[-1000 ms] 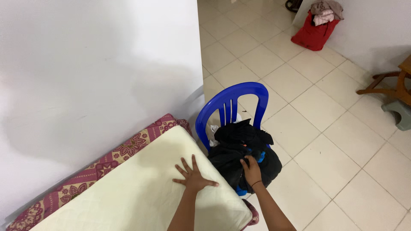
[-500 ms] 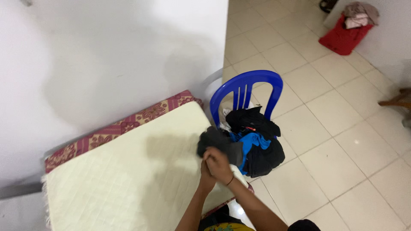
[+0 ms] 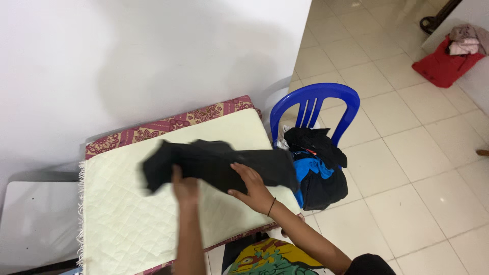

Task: The person lays a black t-shirt on a padded surface, smooths it, places a hanger inside, and hangs it on a drying rack. They repeat the process with a second black t-shirt.

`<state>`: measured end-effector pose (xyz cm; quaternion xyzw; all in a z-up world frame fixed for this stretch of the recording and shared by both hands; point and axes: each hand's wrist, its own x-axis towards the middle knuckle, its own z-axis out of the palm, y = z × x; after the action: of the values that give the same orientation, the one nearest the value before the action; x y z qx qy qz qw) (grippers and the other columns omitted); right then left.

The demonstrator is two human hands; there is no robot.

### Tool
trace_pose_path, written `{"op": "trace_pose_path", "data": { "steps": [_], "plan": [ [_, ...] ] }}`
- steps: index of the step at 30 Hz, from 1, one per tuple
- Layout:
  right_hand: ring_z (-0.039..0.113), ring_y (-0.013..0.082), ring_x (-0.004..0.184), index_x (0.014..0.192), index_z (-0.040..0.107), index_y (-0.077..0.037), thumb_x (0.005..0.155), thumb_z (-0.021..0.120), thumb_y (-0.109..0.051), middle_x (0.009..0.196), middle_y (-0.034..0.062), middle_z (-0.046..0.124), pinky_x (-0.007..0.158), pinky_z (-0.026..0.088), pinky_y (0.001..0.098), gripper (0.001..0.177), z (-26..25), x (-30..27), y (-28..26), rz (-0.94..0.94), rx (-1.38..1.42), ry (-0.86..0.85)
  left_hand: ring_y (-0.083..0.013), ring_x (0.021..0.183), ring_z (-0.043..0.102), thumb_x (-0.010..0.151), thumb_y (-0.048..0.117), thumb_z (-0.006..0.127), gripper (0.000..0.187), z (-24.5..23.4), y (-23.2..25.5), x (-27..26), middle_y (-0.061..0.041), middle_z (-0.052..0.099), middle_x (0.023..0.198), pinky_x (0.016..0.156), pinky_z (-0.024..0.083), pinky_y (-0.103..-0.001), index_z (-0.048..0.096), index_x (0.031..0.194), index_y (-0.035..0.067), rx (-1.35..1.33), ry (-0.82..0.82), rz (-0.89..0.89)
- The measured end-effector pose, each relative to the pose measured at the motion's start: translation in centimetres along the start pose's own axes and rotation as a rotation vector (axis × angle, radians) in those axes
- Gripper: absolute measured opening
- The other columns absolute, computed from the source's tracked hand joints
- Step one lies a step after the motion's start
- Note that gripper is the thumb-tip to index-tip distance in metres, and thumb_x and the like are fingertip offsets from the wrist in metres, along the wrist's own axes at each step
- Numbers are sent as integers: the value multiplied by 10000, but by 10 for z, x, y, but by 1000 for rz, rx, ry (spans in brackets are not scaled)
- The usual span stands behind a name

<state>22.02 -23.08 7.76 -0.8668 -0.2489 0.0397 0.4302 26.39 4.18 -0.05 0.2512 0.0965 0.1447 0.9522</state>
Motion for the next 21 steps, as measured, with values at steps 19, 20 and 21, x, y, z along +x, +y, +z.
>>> {"op": "trace_pose_path", "data": {
  "steps": [19, 20, 21],
  "plan": [
    [375, 327, 1383, 1422, 547, -254, 839, 747, -413, 1505, 40, 444, 1128, 319, 501, 636, 74, -55, 121, 276, -371, -297, -321, 1323, 436, 793, 436, 826, 559, -92, -37, -107, -66, 552, 1426, 1096, 369, -448, 695, 1274, 183, 1773, 355, -17],
    [432, 305, 1339, 1393, 581, -270, 843, 737, -399, 1465, 14, 491, 1112, 349, 484, 586, 73, -55, 122, 284, -360, -270, -348, 1338, 402, 773, 475, 840, 558, -80, -38, -108, -47, 543, 1437, 1103, 353, -473, 713, 1250, 214, 1948, 300, 27],
    [476, 284, 1297, 1373, 592, -258, 855, 735, -388, 1410, 28, 511, 1094, 361, 479, 553, 71, -54, 125, 292, -323, -254, -359, 1328, 392, 766, 498, 832, 606, -69, -38, -109, -44, 522, 1442, 1079, 361, -499, 679, 1276, 208, 2010, 301, -48]
  ]
}}
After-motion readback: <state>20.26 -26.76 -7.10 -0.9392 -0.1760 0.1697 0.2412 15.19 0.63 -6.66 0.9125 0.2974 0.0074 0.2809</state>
